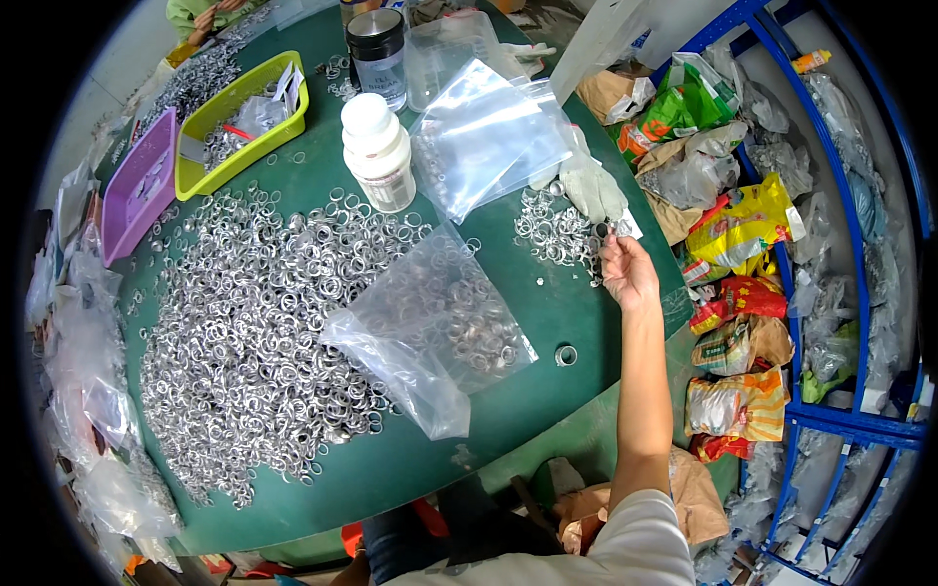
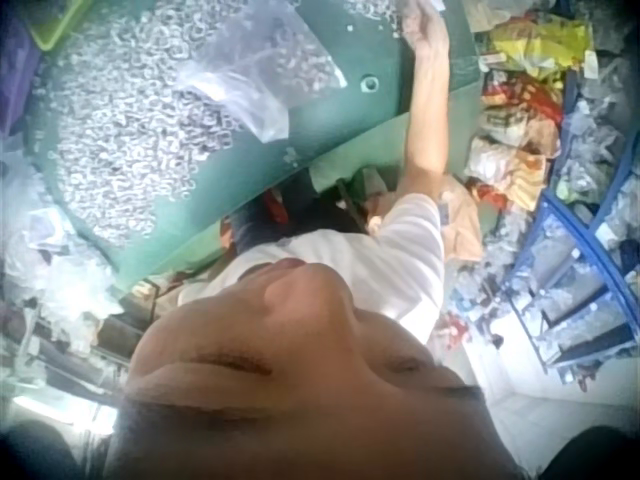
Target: The person collects bags of small metal rings from a shelf and pours them onto a table, then sorts through the pile by hand, placing selected rings into a small plastic bag and another pile.
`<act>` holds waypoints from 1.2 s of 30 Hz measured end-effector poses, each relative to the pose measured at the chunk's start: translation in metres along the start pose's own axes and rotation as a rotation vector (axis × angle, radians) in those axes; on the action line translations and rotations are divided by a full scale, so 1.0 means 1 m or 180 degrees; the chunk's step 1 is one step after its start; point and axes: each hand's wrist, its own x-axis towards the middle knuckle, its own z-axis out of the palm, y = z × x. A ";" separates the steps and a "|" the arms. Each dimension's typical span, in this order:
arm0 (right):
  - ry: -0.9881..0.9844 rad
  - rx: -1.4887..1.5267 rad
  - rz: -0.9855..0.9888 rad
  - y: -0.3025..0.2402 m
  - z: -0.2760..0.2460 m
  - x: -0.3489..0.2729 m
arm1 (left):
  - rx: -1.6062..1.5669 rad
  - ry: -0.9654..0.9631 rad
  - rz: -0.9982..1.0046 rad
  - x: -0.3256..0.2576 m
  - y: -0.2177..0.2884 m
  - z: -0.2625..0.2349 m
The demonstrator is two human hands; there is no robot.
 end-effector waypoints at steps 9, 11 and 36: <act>-0.0628 -0.0151 0.0592 0.045 0.044 -0.067 | -0.0250 -0.0177 -0.0092 -0.022 -0.024 0.017; -0.0968 -0.0711 0.0221 0.067 0.073 -0.107 | -0.0332 -0.0320 -0.0172 -0.036 -0.044 0.012; -0.1886 -0.5035 -0.2465 0.255 0.252 -0.106 | -0.4458 0.0292 0.3156 -0.152 0.227 -0.286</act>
